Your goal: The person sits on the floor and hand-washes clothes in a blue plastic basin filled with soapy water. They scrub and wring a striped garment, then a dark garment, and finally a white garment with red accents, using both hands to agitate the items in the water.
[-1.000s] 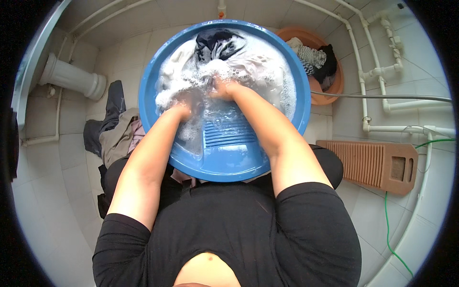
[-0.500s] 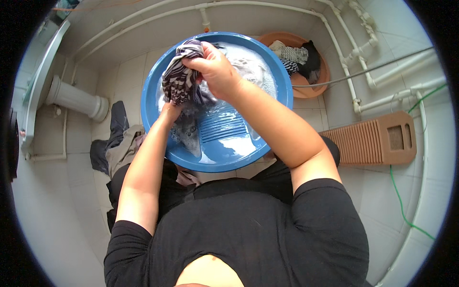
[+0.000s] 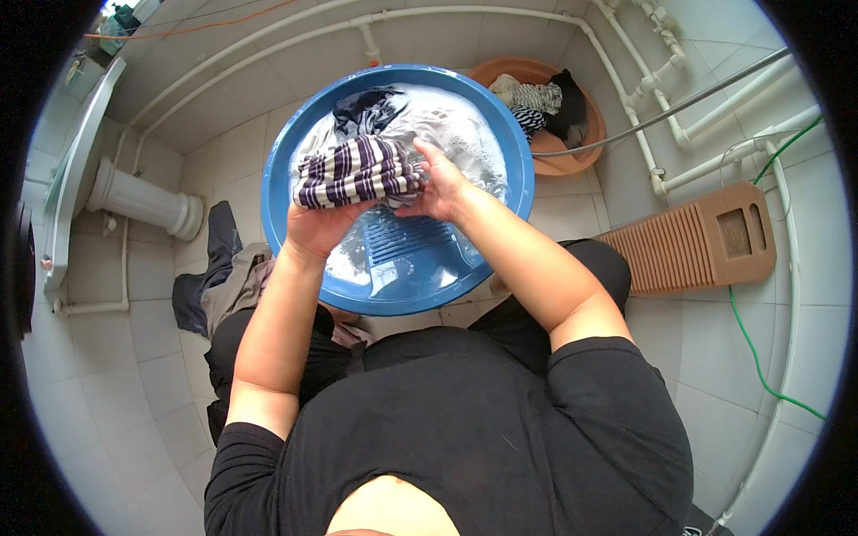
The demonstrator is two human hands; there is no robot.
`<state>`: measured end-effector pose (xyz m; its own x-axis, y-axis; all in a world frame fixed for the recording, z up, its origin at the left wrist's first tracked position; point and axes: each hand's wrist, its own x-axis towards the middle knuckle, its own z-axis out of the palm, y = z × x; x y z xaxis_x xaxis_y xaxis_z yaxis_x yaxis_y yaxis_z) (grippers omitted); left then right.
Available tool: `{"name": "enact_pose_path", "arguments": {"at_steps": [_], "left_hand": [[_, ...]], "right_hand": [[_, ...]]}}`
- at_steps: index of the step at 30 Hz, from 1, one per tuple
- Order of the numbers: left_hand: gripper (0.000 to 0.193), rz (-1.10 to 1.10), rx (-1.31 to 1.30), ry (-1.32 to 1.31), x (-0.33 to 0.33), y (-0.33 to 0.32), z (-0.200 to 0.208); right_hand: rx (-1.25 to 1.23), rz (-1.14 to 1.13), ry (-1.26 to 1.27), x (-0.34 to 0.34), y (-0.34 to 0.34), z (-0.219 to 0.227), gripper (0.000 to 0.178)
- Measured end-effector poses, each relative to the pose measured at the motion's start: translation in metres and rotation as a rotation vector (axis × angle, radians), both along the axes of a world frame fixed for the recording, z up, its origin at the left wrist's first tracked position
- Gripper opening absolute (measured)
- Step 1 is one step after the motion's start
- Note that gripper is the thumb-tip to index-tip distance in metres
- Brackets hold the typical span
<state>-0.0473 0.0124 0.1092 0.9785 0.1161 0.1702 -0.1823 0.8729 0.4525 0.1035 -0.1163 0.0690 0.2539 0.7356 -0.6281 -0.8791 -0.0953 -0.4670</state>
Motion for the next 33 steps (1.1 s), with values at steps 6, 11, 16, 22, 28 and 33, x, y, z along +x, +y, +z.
{"name": "enact_pose_path", "arguments": {"at_steps": [6, 11, 16, 22, 28, 33], "left_hand": [[0.045, -0.018, -0.168, 0.396, 0.000, 0.008, -0.033], [0.041, 0.177, -0.096, 0.765, -0.012, 0.029, -0.066], [0.076, 0.329, -0.008, 0.672, -0.008, 0.017, -0.070], [0.026, 0.319, 0.222, 0.650, 0.013, 0.002, -0.079], [0.036, 0.645, 1.301, 0.634, -0.005, -0.012, -0.106], [0.025, 0.784, 1.528, 0.483, -0.032, -0.054, -0.083]], "right_hand": [[0.323, -0.137, 0.213, -0.010, 0.011, -0.003, 0.035], [0.270, -0.246, 0.130, -0.006, 0.012, -0.008, 0.038], [0.354, -0.028, 0.262, -0.014, 0.004, 0.000, 0.045], [0.074, 0.171, -0.153, -0.011, 0.004, -0.024, 0.029], [-0.039, 0.251, -1.061, -0.009, -0.008, -0.018, 0.039], [0.040, 0.140, -1.709, -0.054, -0.034, -0.008, 0.026]]}}
